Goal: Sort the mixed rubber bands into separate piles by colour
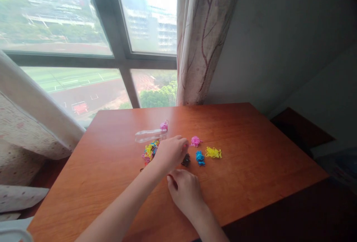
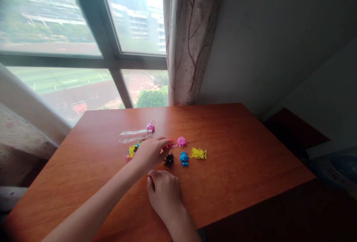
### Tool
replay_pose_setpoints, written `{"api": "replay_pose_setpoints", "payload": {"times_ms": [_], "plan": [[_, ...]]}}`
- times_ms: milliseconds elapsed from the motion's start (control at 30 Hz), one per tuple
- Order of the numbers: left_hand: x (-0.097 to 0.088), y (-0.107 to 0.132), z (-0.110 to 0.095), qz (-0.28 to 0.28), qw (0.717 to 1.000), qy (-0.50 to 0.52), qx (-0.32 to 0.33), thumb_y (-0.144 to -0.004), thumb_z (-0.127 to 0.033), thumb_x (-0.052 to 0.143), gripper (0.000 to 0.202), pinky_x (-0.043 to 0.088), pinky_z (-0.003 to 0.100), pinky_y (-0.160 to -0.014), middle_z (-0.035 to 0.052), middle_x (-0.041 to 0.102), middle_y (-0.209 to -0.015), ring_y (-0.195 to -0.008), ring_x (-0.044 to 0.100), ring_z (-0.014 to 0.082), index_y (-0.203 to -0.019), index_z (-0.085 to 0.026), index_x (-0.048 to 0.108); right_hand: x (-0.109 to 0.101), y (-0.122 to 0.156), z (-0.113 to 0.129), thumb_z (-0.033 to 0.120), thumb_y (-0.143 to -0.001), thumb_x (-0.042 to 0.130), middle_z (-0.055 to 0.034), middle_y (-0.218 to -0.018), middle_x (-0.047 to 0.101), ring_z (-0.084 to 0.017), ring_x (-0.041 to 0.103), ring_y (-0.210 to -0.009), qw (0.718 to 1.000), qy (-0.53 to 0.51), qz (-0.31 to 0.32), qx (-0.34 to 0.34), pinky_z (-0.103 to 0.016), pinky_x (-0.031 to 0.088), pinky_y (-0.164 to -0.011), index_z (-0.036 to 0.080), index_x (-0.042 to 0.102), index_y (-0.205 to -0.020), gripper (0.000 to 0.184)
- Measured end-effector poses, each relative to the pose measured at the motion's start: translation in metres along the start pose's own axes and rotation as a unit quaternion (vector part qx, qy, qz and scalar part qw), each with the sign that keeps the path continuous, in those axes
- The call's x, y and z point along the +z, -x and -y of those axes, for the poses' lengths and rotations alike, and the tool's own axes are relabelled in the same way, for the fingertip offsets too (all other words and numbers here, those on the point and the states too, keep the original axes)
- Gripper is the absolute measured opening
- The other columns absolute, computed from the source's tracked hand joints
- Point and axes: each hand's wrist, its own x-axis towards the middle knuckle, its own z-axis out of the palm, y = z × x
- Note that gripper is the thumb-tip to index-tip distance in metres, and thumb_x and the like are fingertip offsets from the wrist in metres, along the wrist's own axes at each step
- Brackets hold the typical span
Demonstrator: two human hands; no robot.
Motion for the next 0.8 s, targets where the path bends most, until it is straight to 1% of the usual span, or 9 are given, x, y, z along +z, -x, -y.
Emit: {"api": "replay_pose_setpoints", "payload": {"times_ms": [100, 200, 300, 367, 467, 600, 667, 733, 800], "plan": [[0.008, -0.031, -0.005, 0.01, 1.0, -0.009, 0.018, -0.094, -0.028, 0.044, 0.025, 0.044, 0.026, -0.061, 0.0065, 0.07, -0.091, -0.077, 0.068, 0.0195, -0.091, -0.021, 0.068, 0.001, 0.0, -0.001, 0.015, -0.09, 0.052, 0.0016, -0.081, 0.069, -0.015, 0.064, -0.076, 1.0, -0.02, -0.005, -0.01, -0.024, 0.034, -0.064, 0.023, 0.063, -0.087, 0.014], [0.016, -0.049, -0.007, 0.019, 0.999, -0.014, 0.033, -0.092, -0.027, 0.048, 0.021, 0.047, 0.028, -0.064, 0.0081, 0.069, -0.093, -0.079, 0.068, 0.0214, -0.093, -0.02, 0.068, 0.004, 0.001, -0.002, 0.015, -0.089, 0.052, 0.0009, -0.084, 0.07, -0.015, 0.064, -0.078, 0.999, -0.038, -0.011, -0.015, -0.023, 0.036, -0.067, 0.023, 0.064, -0.091, 0.014], [0.018, -0.053, -0.008, 0.022, 0.999, -0.014, 0.035, -0.089, -0.027, 0.053, 0.018, 0.048, 0.028, -0.066, 0.0082, 0.069, -0.095, -0.081, 0.068, 0.022, -0.097, -0.021, 0.068, 0.005, 0.002, -0.004, 0.014, -0.089, 0.052, 0.0004, -0.087, 0.07, -0.015, 0.064, -0.079, 0.999, -0.045, -0.013, -0.018, -0.023, 0.038, -0.07, 0.023, 0.065, -0.093, 0.015], [0.015, -0.047, -0.007, 0.015, 0.999, -0.012, 0.028, -0.089, -0.028, 0.053, 0.019, 0.047, 0.028, -0.066, 0.0078, 0.069, -0.096, -0.083, 0.068, 0.0219, -0.1, -0.022, 0.067, 0.005, 0.002, -0.004, 0.015, -0.09, 0.053, 0.0003, -0.086, 0.07, -0.015, 0.064, -0.079, 0.999, -0.041, -0.011, -0.019, -0.023, 0.038, -0.07, 0.023, 0.065, -0.093, 0.015], [0.004, -0.023, 0.0, -0.002, 1.0, -0.01, 0.01, -0.092, -0.03, 0.048, 0.022, 0.045, 0.026, -0.063, 0.0063, 0.069, -0.095, -0.082, 0.068, 0.0206, -0.101, -0.023, 0.067, 0.003, 0.002, -0.003, 0.015, -0.09, 0.051, 0.0003, -0.085, 0.07, -0.015, 0.064, -0.078, 0.999, -0.031, -0.01, -0.018, -0.023, 0.038, -0.069, 0.023, 0.065, -0.092, 0.015], [-0.011, 0.029, 0.024, -0.024, 0.999, -0.004, -0.028, -0.093, -0.028, 0.044, 0.024, 0.043, 0.024, -0.061, 0.0041, 0.07, -0.09, -0.077, 0.067, 0.0178, -0.096, -0.023, 0.067, 0.001, 0.002, 0.0, 0.015, -0.09, 0.051, 0.0008, -0.082, 0.07, -0.015, 0.064, -0.076, 1.0, -0.025, -0.009, -0.015, -0.023, 0.037, -0.066, 0.023, 0.064, -0.091, 0.016], [-0.012, 0.058, 0.039, -0.047, 0.998, 0.014, -0.044, -0.092, -0.03, 0.047, 0.021, 0.043, 0.023, -0.061, 0.0021, 0.071, -0.094, -0.079, 0.068, 0.0173, -0.097, -0.026, 0.067, 0.0, 0.001, 0.001, 0.016, -0.091, 0.052, 0.0014, -0.082, 0.07, -0.015, 0.063, -0.076, 1.0, -0.02, -0.006, -0.013, -0.024, 0.036, -0.065, 0.024, 0.064, -0.09, 0.015], [-0.011, 0.085, 0.054, -0.068, 0.993, 0.006, -0.092, -0.093, -0.034, 0.046, 0.023, 0.042, 0.023, -0.058, 0.0008, 0.072, -0.099, -0.077, 0.069, 0.0174, -0.099, -0.027, 0.066, -0.001, 0.001, 0.003, 0.016, -0.091, 0.052, 0.002, -0.082, 0.069, -0.015, 0.063, -0.077, 1.0, -0.015, -0.006, -0.01, -0.024, 0.035, -0.065, 0.025, 0.064, -0.091, 0.014], [-0.007, 0.107, 0.065, -0.057, 0.989, -0.009, -0.14, -0.092, -0.034, 0.044, 0.025, 0.041, 0.025, -0.056, 0.0003, 0.072, -0.098, -0.074, 0.069, 0.0184, -0.102, -0.028, 0.066, -0.001, 0.001, 0.004, 0.016, -0.091, 0.053, 0.0023, -0.082, 0.069, -0.015, 0.063, -0.077, 1.0, -0.011, -0.006, -0.008, -0.024, 0.034, -0.065, 0.025, 0.063, -0.091, 0.014]]}}
